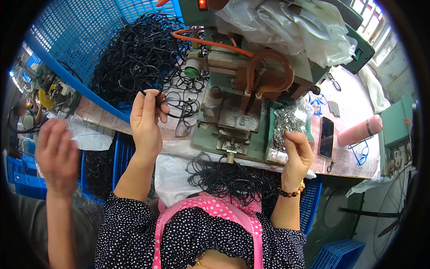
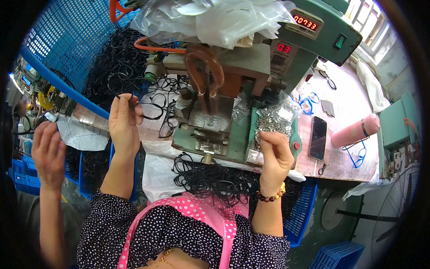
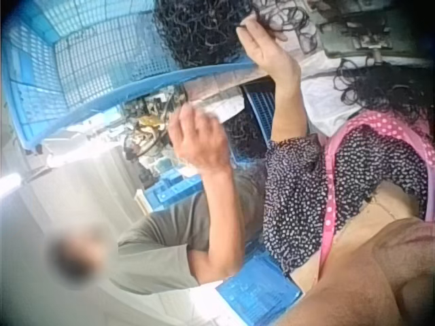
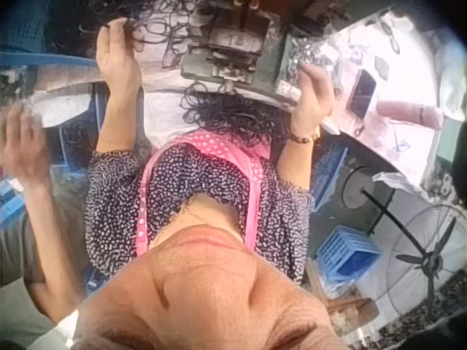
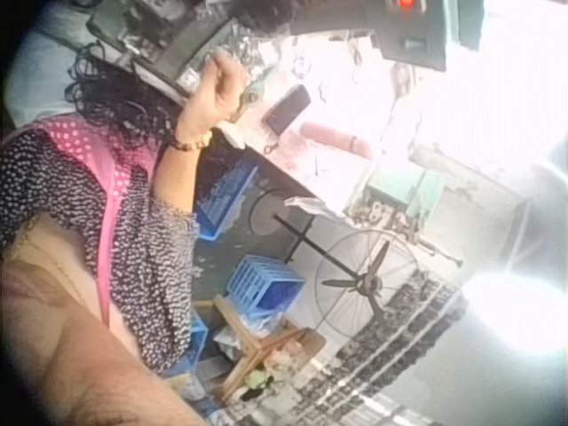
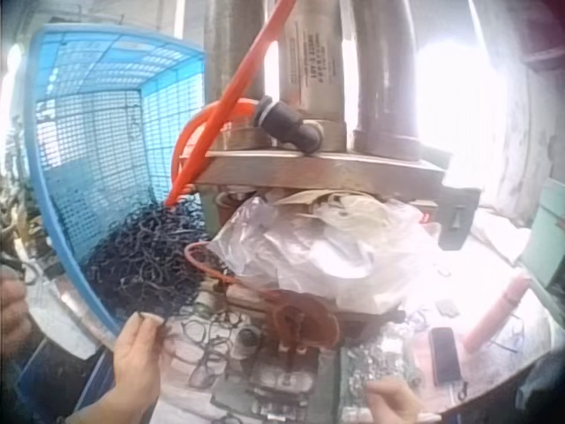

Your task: The person repeatedly picks black cables from a blue basket, places them into a green machine, and removes the processed cables. The cycle continues throughout the clip with the same repetitive handling of cables.

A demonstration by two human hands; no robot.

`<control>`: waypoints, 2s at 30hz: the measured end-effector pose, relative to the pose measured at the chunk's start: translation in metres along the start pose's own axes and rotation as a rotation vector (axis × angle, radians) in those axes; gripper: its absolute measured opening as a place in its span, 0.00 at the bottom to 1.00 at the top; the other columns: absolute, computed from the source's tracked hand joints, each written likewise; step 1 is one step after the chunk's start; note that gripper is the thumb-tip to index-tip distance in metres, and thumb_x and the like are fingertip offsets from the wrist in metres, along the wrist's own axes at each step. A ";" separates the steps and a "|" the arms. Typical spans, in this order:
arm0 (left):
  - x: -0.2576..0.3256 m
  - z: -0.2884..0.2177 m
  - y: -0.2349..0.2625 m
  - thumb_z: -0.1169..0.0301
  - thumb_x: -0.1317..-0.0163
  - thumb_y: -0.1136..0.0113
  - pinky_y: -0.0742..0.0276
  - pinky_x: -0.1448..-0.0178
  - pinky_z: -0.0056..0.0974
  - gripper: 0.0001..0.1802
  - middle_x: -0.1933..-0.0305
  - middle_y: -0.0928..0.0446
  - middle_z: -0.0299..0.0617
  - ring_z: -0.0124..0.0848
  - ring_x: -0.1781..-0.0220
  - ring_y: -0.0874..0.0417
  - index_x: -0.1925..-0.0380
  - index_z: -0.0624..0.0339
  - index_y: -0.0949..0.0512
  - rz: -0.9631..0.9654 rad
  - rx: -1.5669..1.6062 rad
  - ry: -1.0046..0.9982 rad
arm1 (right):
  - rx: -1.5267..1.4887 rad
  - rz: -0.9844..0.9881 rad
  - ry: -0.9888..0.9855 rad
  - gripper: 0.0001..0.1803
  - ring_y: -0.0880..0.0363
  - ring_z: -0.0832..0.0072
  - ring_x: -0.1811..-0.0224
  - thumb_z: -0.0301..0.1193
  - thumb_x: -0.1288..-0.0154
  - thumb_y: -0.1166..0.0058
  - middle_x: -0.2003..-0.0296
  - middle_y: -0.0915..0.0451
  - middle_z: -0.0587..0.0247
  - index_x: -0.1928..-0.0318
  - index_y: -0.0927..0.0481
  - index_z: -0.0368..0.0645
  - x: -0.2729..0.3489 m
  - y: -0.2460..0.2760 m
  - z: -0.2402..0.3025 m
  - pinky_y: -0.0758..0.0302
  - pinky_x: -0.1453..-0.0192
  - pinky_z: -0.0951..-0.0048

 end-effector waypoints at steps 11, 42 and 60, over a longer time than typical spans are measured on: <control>-0.008 -0.043 -0.076 0.68 0.25 0.45 0.28 0.63 0.25 0.11 0.59 0.19 0.39 0.20 0.65 0.22 0.52 0.64 0.25 0.141 0.131 -0.124 | -0.003 0.070 0.127 0.12 0.24 0.74 0.49 0.15 0.38 0.43 0.58 0.20 0.60 0.53 0.21 0.35 -0.018 -0.079 0.031 0.33 0.37 0.70; 0.022 -0.039 -0.098 0.76 0.30 0.43 0.26 0.65 0.28 0.06 0.67 0.20 0.37 0.23 0.69 0.21 0.56 0.67 0.23 0.414 -0.186 -0.235 | -0.169 0.167 0.005 0.31 0.21 0.77 0.51 0.16 0.37 0.43 0.59 0.18 0.60 0.35 0.37 0.31 -0.020 -0.095 0.033 0.28 0.43 0.75; 0.022 -0.007 -0.113 0.73 0.38 0.35 0.25 0.66 0.39 0.08 0.70 0.20 0.45 0.41 0.71 0.18 0.61 0.65 0.21 0.431 -0.325 -0.417 | 0.260 -0.364 -0.016 0.12 0.23 0.76 0.51 0.19 0.30 0.46 0.54 0.20 0.61 0.47 0.22 0.36 -0.002 0.050 -0.021 0.27 0.44 0.75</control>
Point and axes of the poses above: each hand's wrist, its own x-axis away from the middle knuckle, its own y-axis out of the back of the hand, z = x × y, the point moved 2 cm from there along -x, towards the middle knuckle
